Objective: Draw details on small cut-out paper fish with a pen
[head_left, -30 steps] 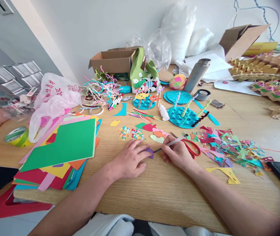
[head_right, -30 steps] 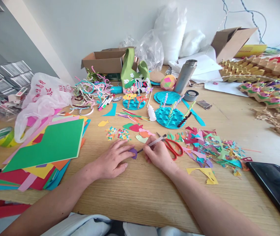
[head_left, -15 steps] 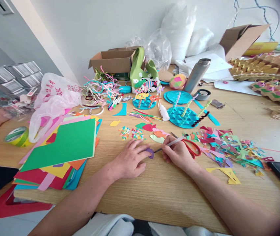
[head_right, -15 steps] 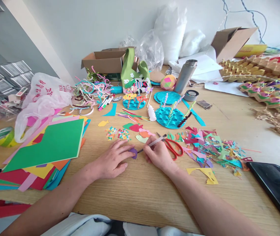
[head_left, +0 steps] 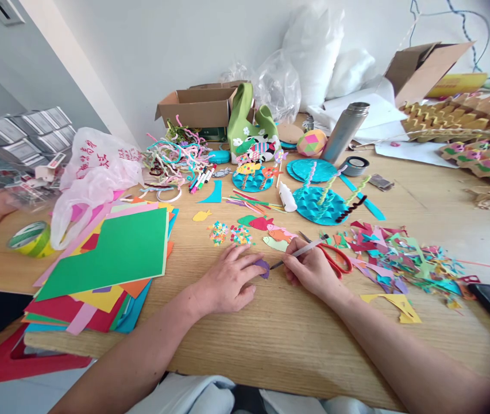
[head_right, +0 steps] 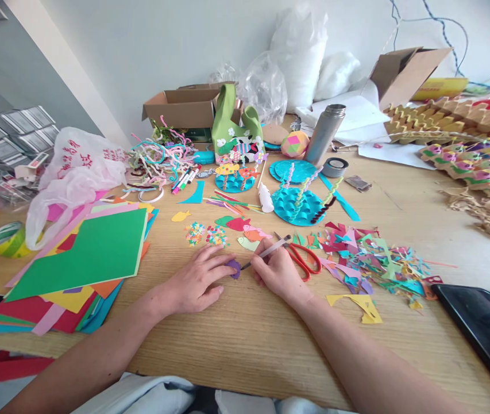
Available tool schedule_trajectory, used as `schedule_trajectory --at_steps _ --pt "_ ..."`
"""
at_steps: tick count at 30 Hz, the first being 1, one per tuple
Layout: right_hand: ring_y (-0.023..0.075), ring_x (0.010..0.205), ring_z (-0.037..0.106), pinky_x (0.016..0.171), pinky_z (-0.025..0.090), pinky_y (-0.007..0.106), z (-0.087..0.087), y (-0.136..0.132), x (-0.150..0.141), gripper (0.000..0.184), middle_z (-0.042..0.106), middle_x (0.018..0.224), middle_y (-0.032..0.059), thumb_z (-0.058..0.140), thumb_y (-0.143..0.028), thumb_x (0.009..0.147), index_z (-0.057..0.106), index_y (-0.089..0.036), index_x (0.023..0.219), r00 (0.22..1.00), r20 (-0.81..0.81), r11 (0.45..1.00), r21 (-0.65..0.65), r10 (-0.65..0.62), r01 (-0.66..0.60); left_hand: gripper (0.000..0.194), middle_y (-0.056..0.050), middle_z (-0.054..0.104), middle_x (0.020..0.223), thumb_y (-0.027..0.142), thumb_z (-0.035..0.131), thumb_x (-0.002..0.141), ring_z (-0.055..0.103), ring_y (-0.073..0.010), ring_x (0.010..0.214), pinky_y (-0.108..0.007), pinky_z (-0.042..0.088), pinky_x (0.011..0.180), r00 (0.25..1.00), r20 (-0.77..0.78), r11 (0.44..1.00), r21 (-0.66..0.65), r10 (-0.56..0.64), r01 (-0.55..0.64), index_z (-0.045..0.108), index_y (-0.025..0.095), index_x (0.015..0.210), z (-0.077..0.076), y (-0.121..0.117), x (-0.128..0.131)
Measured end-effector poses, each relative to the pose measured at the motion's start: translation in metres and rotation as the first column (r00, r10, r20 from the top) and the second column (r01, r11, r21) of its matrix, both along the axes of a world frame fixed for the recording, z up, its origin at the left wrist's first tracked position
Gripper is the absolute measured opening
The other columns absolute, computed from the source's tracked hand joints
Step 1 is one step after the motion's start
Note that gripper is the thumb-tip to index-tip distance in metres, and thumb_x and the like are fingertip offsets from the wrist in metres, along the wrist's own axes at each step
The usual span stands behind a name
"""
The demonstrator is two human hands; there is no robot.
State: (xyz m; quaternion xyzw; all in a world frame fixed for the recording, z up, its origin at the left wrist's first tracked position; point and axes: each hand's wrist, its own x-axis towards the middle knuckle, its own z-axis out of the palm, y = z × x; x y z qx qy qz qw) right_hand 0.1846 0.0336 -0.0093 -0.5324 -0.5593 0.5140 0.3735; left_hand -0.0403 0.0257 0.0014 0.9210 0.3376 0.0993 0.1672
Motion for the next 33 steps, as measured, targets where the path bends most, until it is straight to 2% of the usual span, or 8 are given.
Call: schedule_trajectory --at_steps 3,6,9,12,15,18,26,33 --pt "0.012 0.035 0.048 0.035 0.037 0.022 0.0 -0.001 0.0 0.021 0.054 0.045 -0.0051 0.062 -0.032 0.079 0.045 -0.024 0.07 0.997 -0.069 0.998 0.04 -0.046 0.049 0.043 -0.005 0.052 0.145 0.023 0.058 0.088 0.028 -0.0315 0.144 -0.054 0.023 0.12 1.0 0.005 1.0 0.009 -0.01 0.009 0.058 0.023 0.131 -0.001 0.0 0.0" --pt "0.0151 0.045 0.056 0.043 0.047 0.027 0.0 -0.004 0.0 0.026 0.059 0.055 -0.0022 0.063 -0.044 0.085 0.049 -0.024 0.075 0.982 -0.162 0.979 0.165 -0.096 0.123 0.044 -0.006 0.048 0.148 0.023 0.057 0.088 0.028 -0.0322 0.143 -0.054 0.024 0.119 1.0 0.006 1.0 0.024 -0.013 0.013 0.057 0.023 0.132 -0.003 0.0 -0.001" --pt "0.0206 0.069 0.068 0.068 0.056 0.035 0.002 -0.007 0.001 0.027 0.069 0.074 0.0027 0.056 -0.049 0.093 0.058 -0.023 0.098 0.988 -0.117 0.946 0.298 -0.1 0.131 0.041 -0.009 0.04 0.152 0.023 0.058 0.087 0.028 -0.0324 0.143 -0.054 0.024 0.119 1.0 0.007 0.998 0.07 0.003 -0.003 0.06 0.022 0.127 -0.004 0.0 -0.001" --pt "0.0241 0.1 0.067 0.097 0.047 0.042 0.006 -0.009 0.002 0.028 0.074 0.093 0.006 0.045 -0.045 0.1 0.061 -0.025 0.111 0.988 0.112 0.901 0.432 -0.107 0.049 0.037 -0.012 0.046 0.144 0.023 0.06 0.085 0.036 -0.0317 0.136 -0.052 0.027 0.117 0.999 0.04 0.991 0.133 0.015 -0.02 0.063 0.021 0.121 -0.002 -0.001 0.0" --pt "0.0248 0.097 0.064 0.09 0.049 0.04 0.007 -0.007 0.002 0.025 0.072 0.099 0.0082 0.044 -0.039 0.101 0.065 -0.025 0.106 0.944 0.327 0.841 0.522 -0.047 -0.139 0.032 -0.012 0.059 0.113 0.021 0.058 0.084 0.051 -0.0276 0.111 -0.045 0.041 0.103 0.995 0.088 0.982 0.181 0.045 -0.06 0.066 0.019 0.115 0.002 -0.004 0.002" --pt "0.0245 0.094 0.063 0.083 0.051 0.038 0.003 -0.004 -0.001 0.027 0.068 0.099 0.0097 0.042 -0.033 0.102 0.068 -0.025 0.101 0.906 0.422 0.789 0.556 0.003 -0.262 0.026 -0.01 0.058 0.094 0.022 0.055 0.085 0.052 -0.0252 0.094 -0.039 0.047 0.087 0.995 0.085 0.969 0.235 0.057 -0.076 0.07 0.019 0.106 0.004 -0.009 0.006" --pt "0.0265 0.096 0.062 0.079 0.054 0.04 -0.008 -0.001 -0.001 0.022 0.067 0.101 0.0102 0.047 -0.025 0.099 0.066 -0.027 0.111 0.836 0.547 0.732 0.551 0.045 -0.4 0.027 -0.01 0.06 0.096 0.04 0.058 0.089 0.052 -0.0265 0.094 -0.041 0.046 0.084 1.0 0.006 0.943 0.333 0.022 -0.023 0.07 0.019 0.101 -0.005 -0.017 0.013" --pt "0.026 0.084 0.065 0.069 0.054 0.039 -0.003 -0.004 0.006 0.02 0.069 0.092 0.0103 0.047 -0.024 0.097 0.067 -0.024 0.095 0.836 0.549 0.719 0.59 -0.023 -0.367 0.022 -0.01 0.059 0.089 0.035 0.061 0.087 0.053 -0.0265 0.091 -0.039 0.045 0.08 0.995 0.078 0.925 0.373 0.055 -0.08 0.072 0.018 0.096 -0.004 -0.011 0.01"
